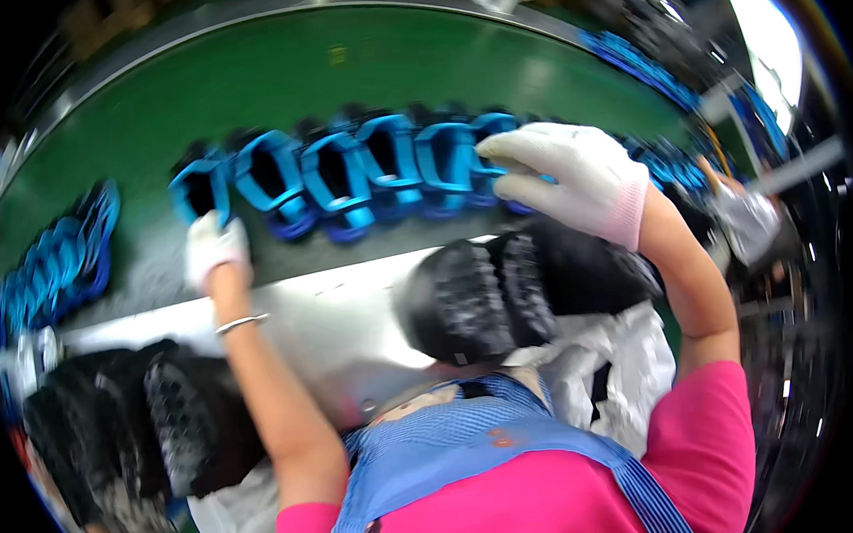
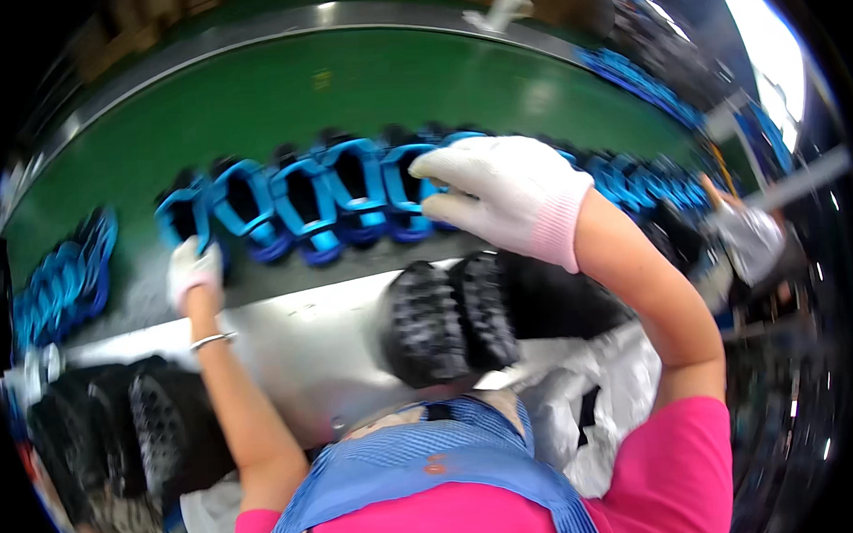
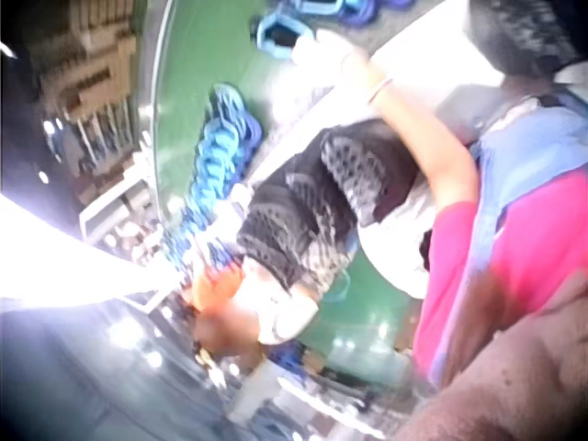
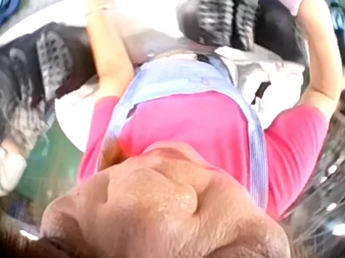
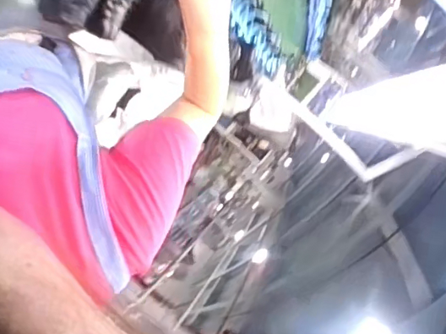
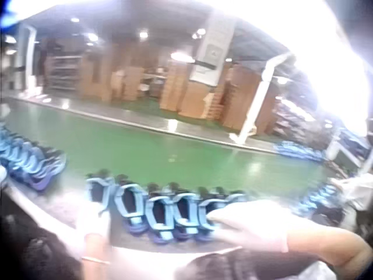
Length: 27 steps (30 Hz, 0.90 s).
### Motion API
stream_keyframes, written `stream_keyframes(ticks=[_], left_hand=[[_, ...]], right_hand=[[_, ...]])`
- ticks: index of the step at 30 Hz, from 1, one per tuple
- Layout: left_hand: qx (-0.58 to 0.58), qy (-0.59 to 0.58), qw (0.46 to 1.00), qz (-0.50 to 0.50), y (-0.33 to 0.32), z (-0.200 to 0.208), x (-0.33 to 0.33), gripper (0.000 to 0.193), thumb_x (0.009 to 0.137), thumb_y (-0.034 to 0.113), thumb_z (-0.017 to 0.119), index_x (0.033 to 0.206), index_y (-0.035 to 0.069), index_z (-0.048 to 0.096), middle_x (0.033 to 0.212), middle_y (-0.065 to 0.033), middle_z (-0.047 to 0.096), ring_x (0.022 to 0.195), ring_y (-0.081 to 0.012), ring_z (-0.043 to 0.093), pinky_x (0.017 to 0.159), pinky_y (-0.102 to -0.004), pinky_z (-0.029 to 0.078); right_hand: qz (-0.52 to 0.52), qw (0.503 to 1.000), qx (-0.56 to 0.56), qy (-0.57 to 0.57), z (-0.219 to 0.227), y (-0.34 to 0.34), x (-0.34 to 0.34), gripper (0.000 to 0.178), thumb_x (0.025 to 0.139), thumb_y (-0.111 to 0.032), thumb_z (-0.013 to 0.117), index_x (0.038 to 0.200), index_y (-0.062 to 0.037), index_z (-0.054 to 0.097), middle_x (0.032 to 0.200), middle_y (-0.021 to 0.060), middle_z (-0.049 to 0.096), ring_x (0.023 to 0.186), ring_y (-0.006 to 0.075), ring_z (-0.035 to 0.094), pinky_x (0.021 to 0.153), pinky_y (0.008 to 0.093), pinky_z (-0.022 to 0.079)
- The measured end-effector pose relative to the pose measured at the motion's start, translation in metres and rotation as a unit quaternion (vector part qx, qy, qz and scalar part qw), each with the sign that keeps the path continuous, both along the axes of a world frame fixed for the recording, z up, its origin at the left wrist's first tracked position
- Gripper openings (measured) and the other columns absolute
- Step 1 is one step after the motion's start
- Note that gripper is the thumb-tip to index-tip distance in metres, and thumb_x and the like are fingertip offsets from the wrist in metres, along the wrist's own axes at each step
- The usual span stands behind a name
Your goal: The person fits shoe components onto forms and places them into blue shoe uppers on a conveyor belt in a factory setting.
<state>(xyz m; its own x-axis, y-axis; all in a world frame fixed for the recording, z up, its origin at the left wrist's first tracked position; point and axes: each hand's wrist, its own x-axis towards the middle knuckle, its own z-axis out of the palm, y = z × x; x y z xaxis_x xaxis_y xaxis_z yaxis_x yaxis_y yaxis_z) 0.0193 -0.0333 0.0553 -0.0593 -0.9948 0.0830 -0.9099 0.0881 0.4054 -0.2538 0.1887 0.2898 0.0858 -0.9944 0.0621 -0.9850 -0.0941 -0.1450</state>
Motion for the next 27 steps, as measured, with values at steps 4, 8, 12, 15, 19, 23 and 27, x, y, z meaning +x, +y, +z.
stream_keyframes(ticks=[4,8,12,15,19,23,27], left_hand=[[0.237,-0.076,0.968,-0.041,-0.049,0.009,0.009,0.044,0.087,0.039,0.060,0.109,0.001,0.061,0.094,-0.0193,0.067,0.074,-0.0336,0.069,0.066,-0.0440,0.056],[0.351,0.043,0.934,-0.057,-0.134,-0.053,0.051,0.038,0.084,0.023,0.067,0.106,-0.007,0.056,0.092,-0.0235,0.062,0.062,-0.0416,0.066,0.045,-0.0491,0.056],[0.366,0.004,0.930,0.003,-0.112,-0.029,0.014,0.041,0.084,0.020,0.066,0.113,-0.007,0.054,0.098,-0.0266,0.063,0.064,-0.0445,0.065,0.043,-0.0488,0.056],[0.339,-0.038,0.940,-0.008,-0.118,-0.029,0.027,0.040,0.085,0.023,0.064,0.110,-0.007,0.055,0.094,-0.0263,0.063,0.056,-0.0428,0.062,0.047,-0.0474,0.054],[0.287,-0.162,0.944,0.006,-0.109,-0.034,0.014,0.038,0.088,0.028,0.063,0.102,-0.006,0.056,0.084,-0.0235,0.062,0.057,-0.0410,0.062,0.044,-0.0487,0.048],[0.203,-0.183,0.961,-0.030,-0.109,-0.031,0.027,0.040,0.086,0.029,0.065,0.108,-0.005,0.064,0.102,-0.0269,0.068,0.093,-0.0432,0.067,0.077,-0.0503,0.052],[0.039,-0.301,0.953,0.021,-0.029,0.025,-0.018,0.055,0.089,0.051,0.052,0.125,0.012,0.062,0.129,-0.0163,0.060,0.113,-0.0396,0.059,0.094,-0.0468,0.047]], right_hand=[[-0.097,0.987,-0.126,0.031,0.029,0.079,-0.052,0.029,0.087,-0.024,0.067,0.108,-0.0050,0.066,0.091,0.0150,0.068,0.084,0.0319,0.067,0.074,0.0387,0.053],[-0.284,0.931,-0.222,0.050,0.062,0.172,-0.104,0.027,0.089,-0.015,0.067,0.114,-0.0030,0.068,0.102,0.0091,0.072,0.092,0.0120,0.068,0.083,0.0265,0.052],[-0.432,0.857,-0.250,0.127,0.056,0.267,-0.161,0.030,0.091,-0.032,0.063,0.112,-0.0123,0.070,0.097,0.0097,0.071,0.089,0.0223,0.069,0.082,0.0319,0.052],[-0.502,0.832,-0.229,0.057,0.023,0.301,-0.186,0.034,0.089,-0.035,0.064,0.115,-0.0138,0.069,0.098,0.0095,0.071,0.091,0.0215,0.069,0.084,0.0315,0.052],[-0.471,0.848,-0.240,0.009,-0.012,0.301,-0.205,0.054,0.084,-0.041,0.068,0.127,-0.0100,0.060,0.118,0.0148,0.065,0.106,0.0283,0.064,0.093,0.0360,0.049],[-0.474,0.859,-0.180,0.071,-0.021,0.283,-0.226,0.051,0.081,-0.044,0.068,0.120,-0.0118,0.059,0.114,0.0140,0.063,0.108,0.0292,0.061,0.094,0.0371,0.048],[-0.466,0.871,-0.106,0.113,-0.013,0.284,-0.244,0.047,0.081,-0.042,0.068,0.115,-0.0111,0.059,0.112,0.0133,0.062,0.109,0.0303,0.060,0.094,0.0378,0.048]])
